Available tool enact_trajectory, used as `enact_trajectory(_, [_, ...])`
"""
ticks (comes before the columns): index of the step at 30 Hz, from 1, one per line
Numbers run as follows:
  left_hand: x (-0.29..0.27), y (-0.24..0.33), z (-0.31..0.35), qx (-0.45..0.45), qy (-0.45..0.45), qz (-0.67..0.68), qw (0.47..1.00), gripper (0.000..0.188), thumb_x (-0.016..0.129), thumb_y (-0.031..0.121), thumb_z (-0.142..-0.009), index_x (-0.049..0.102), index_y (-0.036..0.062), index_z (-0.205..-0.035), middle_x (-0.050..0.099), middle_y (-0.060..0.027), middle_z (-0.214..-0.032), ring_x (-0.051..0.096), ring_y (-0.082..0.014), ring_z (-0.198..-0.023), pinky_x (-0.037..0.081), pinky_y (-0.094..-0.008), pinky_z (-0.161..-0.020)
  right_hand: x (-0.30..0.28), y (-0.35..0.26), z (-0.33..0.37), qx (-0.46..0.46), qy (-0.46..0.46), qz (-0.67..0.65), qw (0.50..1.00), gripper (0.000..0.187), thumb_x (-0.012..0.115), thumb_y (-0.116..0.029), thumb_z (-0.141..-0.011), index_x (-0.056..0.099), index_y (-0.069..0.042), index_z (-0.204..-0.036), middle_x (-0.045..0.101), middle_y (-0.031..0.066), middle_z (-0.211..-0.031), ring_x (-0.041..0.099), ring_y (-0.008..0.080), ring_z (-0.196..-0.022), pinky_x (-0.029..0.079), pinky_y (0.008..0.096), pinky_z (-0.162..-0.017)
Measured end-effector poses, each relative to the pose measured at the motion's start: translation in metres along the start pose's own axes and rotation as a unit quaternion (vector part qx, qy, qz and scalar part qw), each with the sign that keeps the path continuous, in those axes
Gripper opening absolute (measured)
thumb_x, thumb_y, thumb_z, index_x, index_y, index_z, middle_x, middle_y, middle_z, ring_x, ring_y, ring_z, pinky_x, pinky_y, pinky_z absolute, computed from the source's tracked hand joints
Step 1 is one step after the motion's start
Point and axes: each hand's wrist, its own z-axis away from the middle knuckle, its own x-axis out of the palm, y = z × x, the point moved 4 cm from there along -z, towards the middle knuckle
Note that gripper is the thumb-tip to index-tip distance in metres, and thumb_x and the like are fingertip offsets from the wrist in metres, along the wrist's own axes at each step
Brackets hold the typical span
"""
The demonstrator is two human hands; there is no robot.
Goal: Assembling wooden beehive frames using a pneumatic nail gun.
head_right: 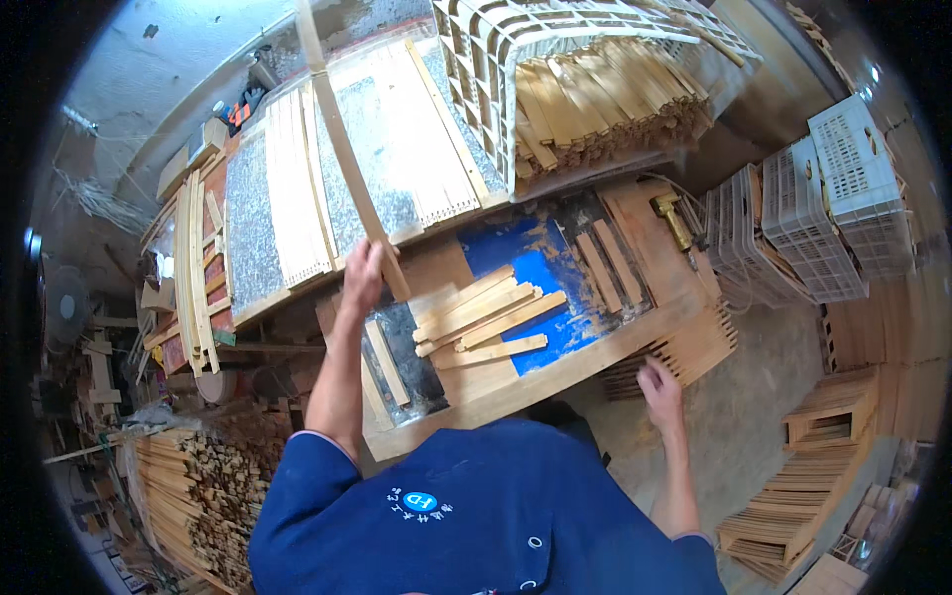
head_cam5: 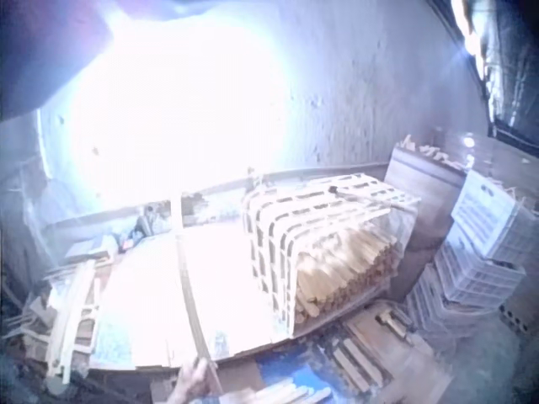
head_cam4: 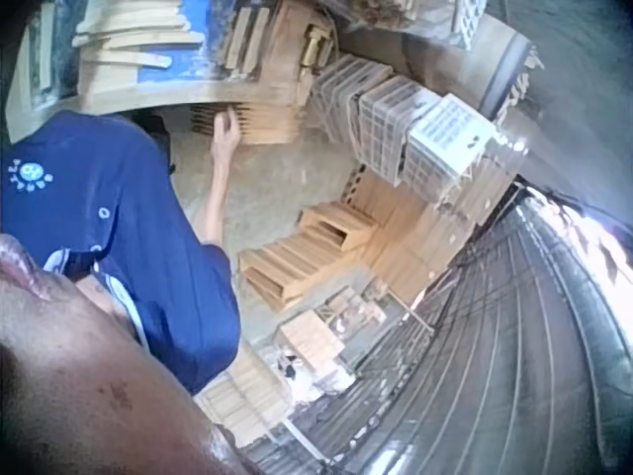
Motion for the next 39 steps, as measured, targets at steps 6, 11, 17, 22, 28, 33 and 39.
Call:
enact_trajectory(6, [0.031,-0.005,0.156,0.007,0.125,-0.005,0.992,0.019,0.047,-0.001,-0.083,0.064,0.0025,-0.090,0.065,-0.0112,-0.073,0.063,-0.0215,-0.072,0.051,-0.0347,-0.067,0.087,-0.337,0.035,-0.652,-0.119,0.074,0.745,0.035,0.076,-0.010,-0.085,0.068,-0.004,-0.119,0.070,0.0164,-0.117,0.070,0.0343,-0.103,0.056,0.0451,-0.092])
enact_trajectory(11, [0.065,-0.030,0.206,0.133,0.140,-0.138,0.971,0.011,0.050,0.002,-0.067,0.057,0.0038,-0.074,0.058,-0.0187,-0.072,0.058,-0.0408,-0.074,0.044,-0.0496,-0.070,0.171,-0.364,0.053,-0.724,-0.143,0.296,0.607,0.040,0.073,-0.022,-0.087,0.066,-0.008,-0.124,0.065,0.0136,-0.129,0.059,0.0340,-0.126,0.035,0.0535,-0.118])
enact_trajectory(17, [0.069,-0.090,0.246,0.022,0.069,-0.238,0.968,0.008,0.053,0.005,-0.067,0.059,0.0044,-0.073,0.063,-0.0153,-0.075,0.061,-0.0360,-0.077,0.044,-0.0455,-0.072,0.184,-0.203,-0.045,-0.496,-0.287,0.504,0.646,0.035,0.065,-0.041,-0.096,0.063,-0.008,-0.086,0.067,0.0143,-0.076,0.068,0.0344,-0.071,0.054,0.0465,-0.061])
enact_trajectory(22, [0.068,-0.065,0.260,0.111,0.115,-0.199,0.967,0.020,0.056,0.001,-0.069,0.067,0.0017,-0.086,0.067,-0.0164,-0.086,0.065,-0.0345,-0.090,0.050,-0.0441,-0.088,0.224,-0.112,-0.049,-0.498,-0.323,0.424,0.684,0.033,0.065,-0.043,-0.097,0.066,-0.013,-0.085,0.068,0.0103,-0.078,0.068,0.0322,-0.070,0.052,0.0446,-0.057])
enact_trajectory(28, [-0.003,-0.081,0.236,-0.028,0.229,-0.106,0.967,0.021,0.056,0.000,-0.081,0.072,0.0035,-0.093,0.072,-0.0165,-0.090,0.070,-0.0331,-0.087,0.057,-0.0416,-0.080,0.246,-0.057,-0.060,-0.439,-0.332,0.372,0.748,0.038,0.065,-0.045,-0.096,0.067,-0.012,-0.077,0.069,0.0087,-0.079,0.069,0.0305,-0.072,0.053,0.0449,-0.059])
enact_trajectory(33, [-0.155,-0.089,0.121,0.020,0.330,-0.225,0.917,0.020,0.062,0.011,-0.086,0.075,0.0046,-0.099,0.075,-0.0160,-0.095,0.073,-0.0286,-0.088,0.057,-0.0371,-0.080,0.255,-0.037,-0.040,-0.460,-0.299,0.360,0.755,0.023,0.072,-0.035,-0.088,0.069,-0.012,-0.084,0.064,0.0089,-0.084,0.066,0.0291,-0.084,0.053,0.0430,-0.070])
enact_trajectory(39, [-0.265,-0.128,-0.017,-0.103,0.332,-0.354,0.868,0.042,0.061,0.034,-0.088,0.075,0.0013,-0.110,0.075,-0.0228,-0.102,0.072,-0.0384,-0.098,0.056,-0.0451,-0.087,0.258,-0.043,-0.025,-0.434,-0.220,0.347,0.802,0.036,0.077,-0.031,-0.081,0.072,-0.015,-0.113,0.066,0.0103,-0.109,0.061,0.0299,-0.105,0.047,0.0453,-0.093])
